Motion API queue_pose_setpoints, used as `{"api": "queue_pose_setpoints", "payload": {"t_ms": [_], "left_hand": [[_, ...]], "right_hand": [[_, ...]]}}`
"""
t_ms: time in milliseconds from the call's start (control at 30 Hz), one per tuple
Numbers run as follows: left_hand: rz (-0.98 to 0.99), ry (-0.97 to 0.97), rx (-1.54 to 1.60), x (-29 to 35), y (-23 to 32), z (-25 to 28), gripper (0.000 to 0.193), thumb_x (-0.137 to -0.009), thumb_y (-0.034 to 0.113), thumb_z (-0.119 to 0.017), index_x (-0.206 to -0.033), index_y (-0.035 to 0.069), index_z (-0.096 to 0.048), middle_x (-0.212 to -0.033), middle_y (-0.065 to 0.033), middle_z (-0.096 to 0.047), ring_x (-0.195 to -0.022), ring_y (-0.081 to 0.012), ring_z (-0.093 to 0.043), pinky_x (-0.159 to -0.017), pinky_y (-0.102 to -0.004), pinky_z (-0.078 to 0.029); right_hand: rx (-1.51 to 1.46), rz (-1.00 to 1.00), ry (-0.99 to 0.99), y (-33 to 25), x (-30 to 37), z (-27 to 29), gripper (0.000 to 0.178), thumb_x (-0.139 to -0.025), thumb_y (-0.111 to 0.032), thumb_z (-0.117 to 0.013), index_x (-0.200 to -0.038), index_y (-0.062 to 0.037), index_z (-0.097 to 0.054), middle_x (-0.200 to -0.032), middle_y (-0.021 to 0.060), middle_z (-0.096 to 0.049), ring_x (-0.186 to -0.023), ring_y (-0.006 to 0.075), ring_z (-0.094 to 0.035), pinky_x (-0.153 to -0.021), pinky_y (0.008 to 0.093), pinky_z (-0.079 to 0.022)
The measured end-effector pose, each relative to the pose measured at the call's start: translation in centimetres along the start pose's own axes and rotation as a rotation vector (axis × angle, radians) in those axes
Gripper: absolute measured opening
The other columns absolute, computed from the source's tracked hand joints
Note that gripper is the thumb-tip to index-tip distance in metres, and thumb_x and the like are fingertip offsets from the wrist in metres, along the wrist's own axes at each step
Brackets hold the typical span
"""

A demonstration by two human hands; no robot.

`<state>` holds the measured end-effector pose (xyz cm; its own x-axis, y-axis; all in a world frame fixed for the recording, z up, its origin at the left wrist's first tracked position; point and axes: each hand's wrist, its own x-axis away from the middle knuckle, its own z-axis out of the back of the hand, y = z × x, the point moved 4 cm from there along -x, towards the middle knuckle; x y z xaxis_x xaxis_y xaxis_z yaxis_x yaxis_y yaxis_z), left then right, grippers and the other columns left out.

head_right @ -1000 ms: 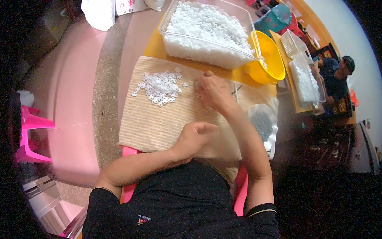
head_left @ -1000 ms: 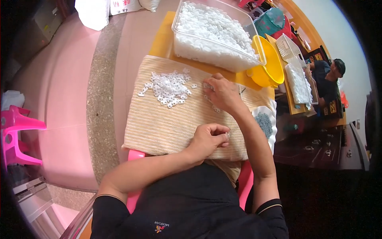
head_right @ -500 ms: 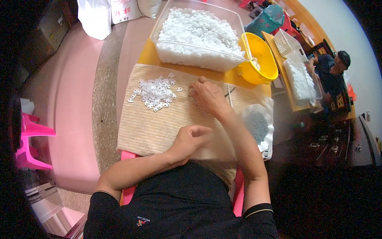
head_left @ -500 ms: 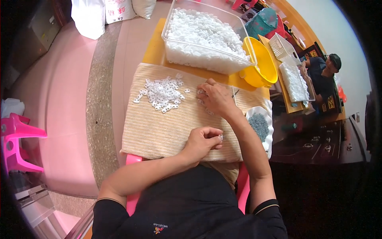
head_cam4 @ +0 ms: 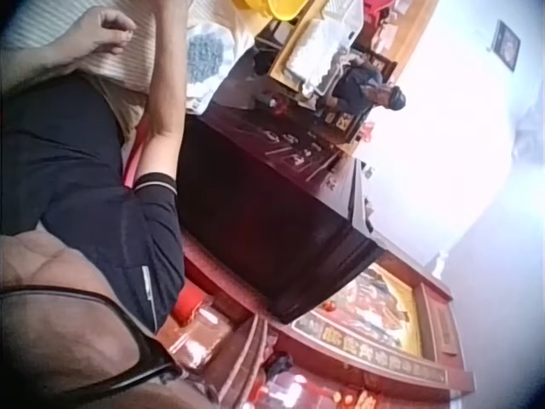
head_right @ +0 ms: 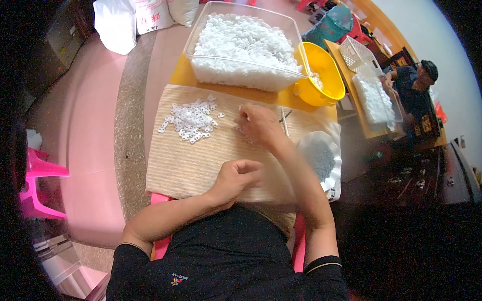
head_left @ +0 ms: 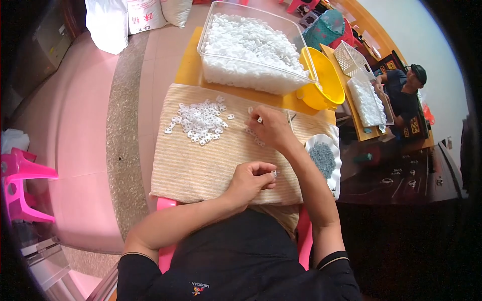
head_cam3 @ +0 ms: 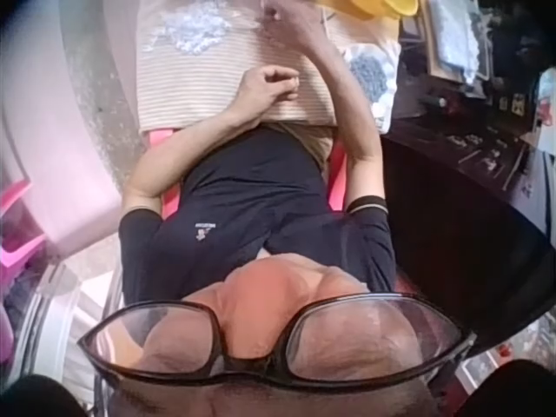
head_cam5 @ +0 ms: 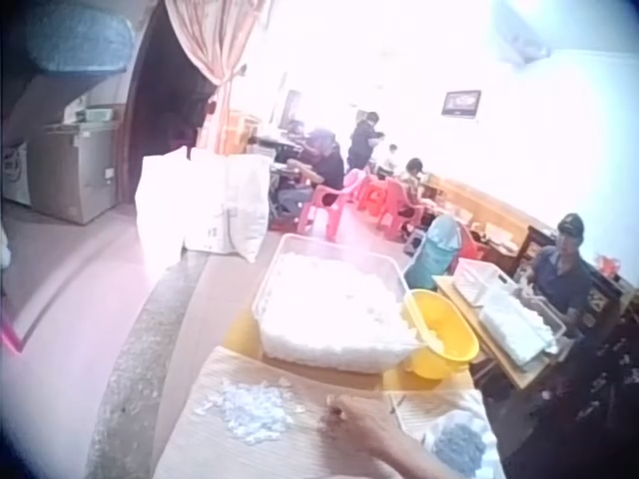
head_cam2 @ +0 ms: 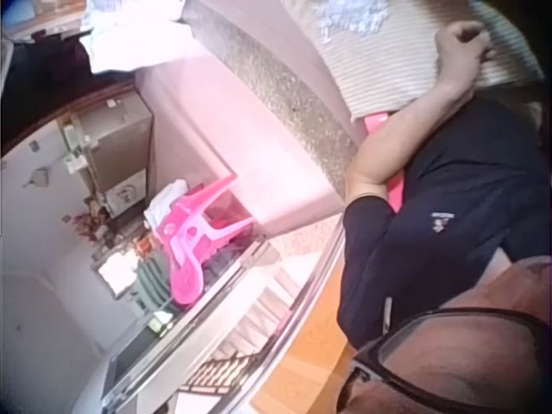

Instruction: Assembling small grey plastic components into larger white plastic housings by hand.

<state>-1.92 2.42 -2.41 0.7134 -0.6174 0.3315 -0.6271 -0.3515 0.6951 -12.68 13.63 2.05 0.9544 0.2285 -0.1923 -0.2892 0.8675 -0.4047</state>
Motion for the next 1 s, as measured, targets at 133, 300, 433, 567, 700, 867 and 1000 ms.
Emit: {"api": "queue_pose_setpoints", "payload": {"t_ms": [133,300,433,567,700,867,1000], "left_hand": [[0.005,0.004,-0.011,0.1,0.4,0.0,0.019,-0.087,0.002,-0.063,-0.105,-0.006,-0.062,-0.087,-0.0062,-0.065,-0.073,-0.0107,-0.062,-0.068,-0.0232,-0.053],[0.015,0.001,0.049,0.0,0.5,0.2,0.019,-0.087,0.001,-0.063,-0.105,-0.005,-0.062,-0.086,-0.006,-0.064,-0.074,-0.011,-0.062,-0.069,-0.0233,-0.054],[-0.001,0.027,0.067,0.1,0.8,0.1,0.018,-0.088,0.002,-0.062,-0.105,-0.005,-0.061,-0.087,-0.0061,-0.064,-0.075,-0.0117,-0.063,-0.072,-0.0242,-0.055],[-0.013,0.039,0.044,0.0,0.8,0.2,0.018,-0.088,0.002,-0.062,-0.104,-0.005,-0.061,-0.088,-0.0064,-0.064,-0.076,-0.0123,-0.063,-0.072,-0.025,-0.056],[0.01,0.057,0.004,0.1,1.2,0.3,0.018,-0.088,0.002,-0.063,-0.105,-0.005,-0.061,-0.088,-0.0068,-0.064,-0.076,-0.0125,-0.063,-0.073,-0.0252,-0.056],[-0.007,0.066,0.038,-0.2,0.9,0.7,0.019,-0.087,0.007,-0.066,-0.104,-0.001,-0.062,-0.086,-0.0067,-0.065,-0.073,-0.0131,-0.063,-0.069,-0.0243,-0.054],[-0.022,0.058,0.056,-0.4,1.0,0.6,0.018,-0.087,0.006,-0.066,-0.103,-0.002,-0.062,-0.086,-0.0073,-0.065,-0.074,-0.0137,-0.064,-0.069,-0.025,-0.054]], "right_hand": [[-0.15,-0.035,0.12,0.8,1.4,0.5,0.017,-0.079,-0.01,-0.07,-0.09,0.0011,-0.062,-0.074,0.0113,-0.063,-0.065,0.0207,-0.061,-0.061,0.0308,-0.047],[-0.455,-0.153,0.141,3.4,4.7,0.3,0.022,-0.083,-0.003,-0.066,-0.105,0.0003,-0.066,-0.079,0.0042,-0.067,-0.07,0.008,-0.06,-0.063,0.0241,-0.049],[-0.557,-0.282,0.178,4.1,7.1,0.7,0.017,-0.083,-0.004,-0.066,-0.099,0.0006,-0.065,-0.075,0.0029,-0.063,-0.072,0.0075,-0.057,-0.065,0.0241,-0.048],[-0.609,-0.365,0.177,4.6,8.6,1.1,0.019,-0.085,-0.003,-0.063,-0.103,-0.001,-0.065,-0.076,0.0026,-0.063,-0.072,0.008,-0.058,-0.066,0.0238,-0.048],[-0.475,-0.076,0.162,3.9,8.6,2.2,0.027,-0.08,0.002,-0.064,-0.107,-0.0026,-0.064,-0.083,0.0039,-0.061,-0.073,0.0118,-0.058,-0.066,0.0246,-0.048],[-0.113,-0.021,0.059,1.3,8.1,3.2,0.022,-0.081,-0.002,-0.062,-0.103,-0.0036,-0.065,-0.086,0.0114,-0.06,-0.078,0.0263,-0.06,-0.072,0.0334,-0.049],[0.076,-0.021,0.045,1.6,8.0,2.5,0.013,-0.082,-0.008,-0.062,-0.094,-0.0038,-0.064,-0.087,0.0151,-0.061,-0.083,0.0334,-0.06,-0.073,0.0399,-0.048]]}}
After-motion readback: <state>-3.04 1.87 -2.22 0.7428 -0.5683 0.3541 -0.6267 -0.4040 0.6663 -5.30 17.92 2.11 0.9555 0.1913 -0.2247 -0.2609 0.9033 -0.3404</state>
